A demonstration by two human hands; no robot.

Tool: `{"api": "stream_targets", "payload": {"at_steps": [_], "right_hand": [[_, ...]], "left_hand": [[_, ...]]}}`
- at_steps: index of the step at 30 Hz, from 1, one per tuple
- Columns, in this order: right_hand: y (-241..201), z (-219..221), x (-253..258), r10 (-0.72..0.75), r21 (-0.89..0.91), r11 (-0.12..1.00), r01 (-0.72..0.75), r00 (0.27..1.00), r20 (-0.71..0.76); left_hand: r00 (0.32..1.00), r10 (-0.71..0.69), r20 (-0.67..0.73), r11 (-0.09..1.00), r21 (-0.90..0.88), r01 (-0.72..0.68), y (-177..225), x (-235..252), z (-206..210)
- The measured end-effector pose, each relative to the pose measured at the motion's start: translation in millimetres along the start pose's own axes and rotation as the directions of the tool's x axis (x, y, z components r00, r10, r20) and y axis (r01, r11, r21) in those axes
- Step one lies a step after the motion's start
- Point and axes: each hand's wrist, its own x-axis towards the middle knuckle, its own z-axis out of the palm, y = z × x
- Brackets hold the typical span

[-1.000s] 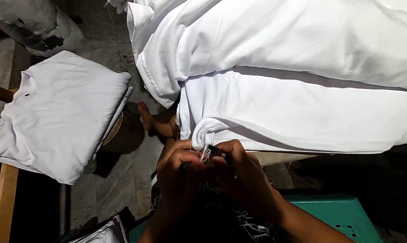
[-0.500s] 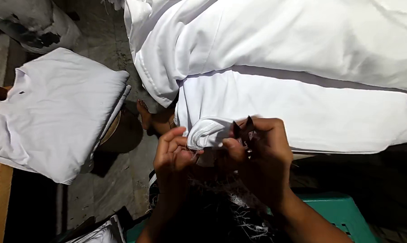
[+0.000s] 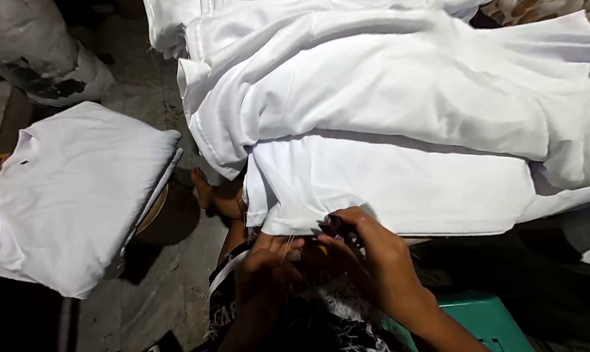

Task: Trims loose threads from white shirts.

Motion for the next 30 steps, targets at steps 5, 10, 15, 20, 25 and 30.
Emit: {"api": "stream_targets", "payload": {"at_steps": [5, 10, 15, 20, 25, 30], "right_hand": [[-2, 2, -2, -0.016, 0.046, 0.999, 0.015, 1.000, 0.024], [-7, 7, 0, -0.015, 0.013, 1.000, 0.015, 0.999, 0.035], [-8, 10, 3, -0.022, -0.019, 1.000, 0.022, 0.999, 0.029], [-4, 7, 7, -0.015, -0.071, 0.997, 0.017, 1.000, 0.021], [-4, 6, 6, -0.014, -0.012, 1.000, 0.015, 0.997, 0.076], [-4, 9, 9, -0.053, -0.047, 0.997, 0.054, 0.998, 0.028]], "left_hand": [[0.999, 0.043, 0.034, 0.999, -0.005, -0.043, 3, 4, 3], [0.998, 0.047, 0.037, 0.989, 0.136, -0.052, 4, 4, 4], [0.994, 0.066, 0.085, 0.964, 0.253, -0.085, 2, 6, 4], [0.995, 0.068, 0.069, 0.991, 0.110, -0.076, 0, 4, 1], [0.998, 0.044, -0.035, 0.987, -0.151, -0.049, -1, 12, 1], [0.992, -0.041, -0.122, 0.979, -0.204, 0.016, 4, 17, 2]]}}
